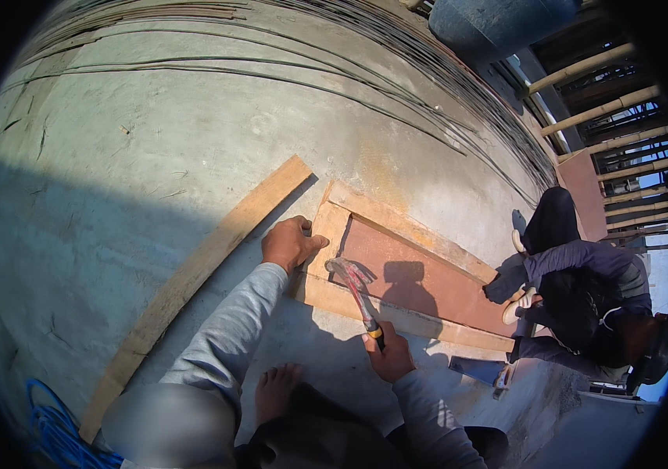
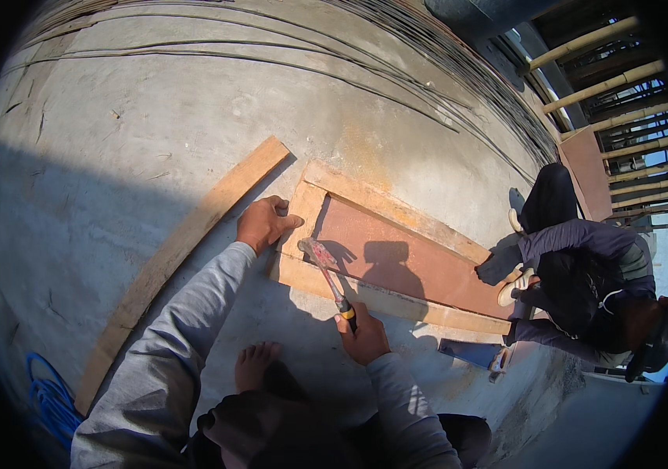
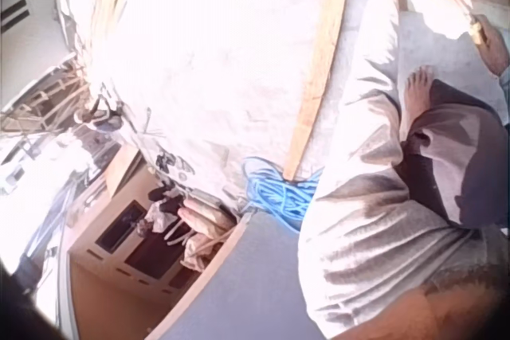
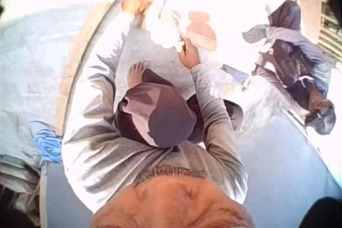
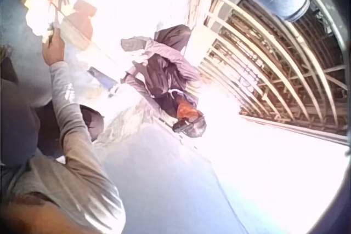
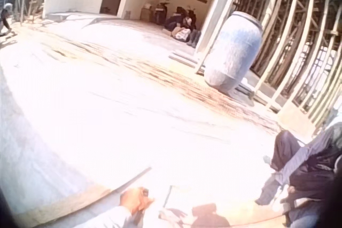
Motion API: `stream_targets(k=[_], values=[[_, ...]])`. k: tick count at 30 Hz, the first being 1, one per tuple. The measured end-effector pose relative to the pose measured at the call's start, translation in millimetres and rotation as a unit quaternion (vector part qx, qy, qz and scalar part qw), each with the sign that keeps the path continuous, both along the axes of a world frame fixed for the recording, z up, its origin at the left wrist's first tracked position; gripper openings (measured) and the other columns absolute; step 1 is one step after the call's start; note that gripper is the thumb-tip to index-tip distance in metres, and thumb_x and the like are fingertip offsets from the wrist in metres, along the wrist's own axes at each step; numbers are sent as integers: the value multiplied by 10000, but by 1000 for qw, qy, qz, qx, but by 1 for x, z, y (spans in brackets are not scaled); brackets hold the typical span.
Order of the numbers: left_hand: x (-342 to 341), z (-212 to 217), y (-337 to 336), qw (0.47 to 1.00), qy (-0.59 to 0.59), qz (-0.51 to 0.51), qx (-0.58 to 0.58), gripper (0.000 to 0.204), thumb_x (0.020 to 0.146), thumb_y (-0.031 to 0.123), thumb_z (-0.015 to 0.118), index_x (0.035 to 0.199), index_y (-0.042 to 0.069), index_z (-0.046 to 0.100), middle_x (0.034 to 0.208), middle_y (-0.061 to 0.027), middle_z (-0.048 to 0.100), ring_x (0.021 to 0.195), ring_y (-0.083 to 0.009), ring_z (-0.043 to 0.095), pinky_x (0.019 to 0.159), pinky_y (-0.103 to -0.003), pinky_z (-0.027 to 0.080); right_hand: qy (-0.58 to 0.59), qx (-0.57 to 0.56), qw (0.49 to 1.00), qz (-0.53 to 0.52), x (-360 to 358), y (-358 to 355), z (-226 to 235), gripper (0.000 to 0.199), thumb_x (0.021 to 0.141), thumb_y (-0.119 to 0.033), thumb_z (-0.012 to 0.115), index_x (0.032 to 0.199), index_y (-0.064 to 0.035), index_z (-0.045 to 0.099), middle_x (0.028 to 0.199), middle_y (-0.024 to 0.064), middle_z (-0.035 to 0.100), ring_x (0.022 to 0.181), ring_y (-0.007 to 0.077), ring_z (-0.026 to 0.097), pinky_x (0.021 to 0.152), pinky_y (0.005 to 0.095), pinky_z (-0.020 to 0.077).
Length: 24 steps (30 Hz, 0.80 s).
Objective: The person assembles a small wooden frame on a concrete floor. They measure and mark wood pieces with a pencil and try-square, cut them with a hand saw, and fasten them together using a hammer and nails. A second person assists by holding pieces during cutting.
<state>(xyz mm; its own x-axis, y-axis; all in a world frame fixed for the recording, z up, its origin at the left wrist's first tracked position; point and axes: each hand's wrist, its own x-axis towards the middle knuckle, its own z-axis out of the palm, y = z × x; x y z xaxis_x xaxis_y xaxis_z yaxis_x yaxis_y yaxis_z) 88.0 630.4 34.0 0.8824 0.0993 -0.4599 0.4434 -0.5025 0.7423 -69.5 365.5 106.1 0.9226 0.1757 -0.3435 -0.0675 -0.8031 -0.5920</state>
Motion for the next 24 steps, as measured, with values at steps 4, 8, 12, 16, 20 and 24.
stream_targets(k=[4,8,12,16,20,24], values=[[-19,-16,-10,995,-69,63,-27,526,780,378,824,1132,1,721,1045,-161,747,953,-273,723,868,-365,550,-2,-38,995,95,13,-43,22,384,923,-310,690,1188,-60,569,853,212,680,764,433,678,660,496,524],[-32,-36,-12,986,-107,101,-79,457,808,335,800,1096,-12,728,992,-162,747,900,-271,721,836,-369,556,66,-135,963,223,12,-88,56,416,898,-337,700,1206,-79,591,931,179,693,789,407,685,680,485,551],[-32,-42,-11,977,-143,95,-129,390,834,210,778,1083,-80,696,946,-169,740,850,-220,706,789,-333,555,112,-218,916,317,-17,-135,84,433,898,-353,679,1219,-73,597,983,155,689,850,369,697,748,465,576],[-31,-49,-7,965,-219,38,-137,294,886,152,727,1052,-86,679,896,-116,721,812,-171,652,759,-305,520,156,-239,923,260,-83,-182,91,422,884,-312,678,1208,-55,592,1076,172,641,987,360,671,873,467,550],[-19,-70,7,973,-222,-26,-64,396,941,312,683,1060,-66,700,899,-84,705,780,-146,603,720,-289,489,109,-191,972,85,-171,-203,61,398,843,-212,717,1181,-70,562,1060,141,614,955,361,665,834,478,552],[6,-71,21,965,-208,-134,88,465,1000,343,613,1170,-87,666,935,-201,703,777,-268,631,707,-368,506,39,-110,990,-85,-254,-186,-1,432,810,-176,723,1189,-71,541,1094,145,579,982,371,641,826,498,541]])
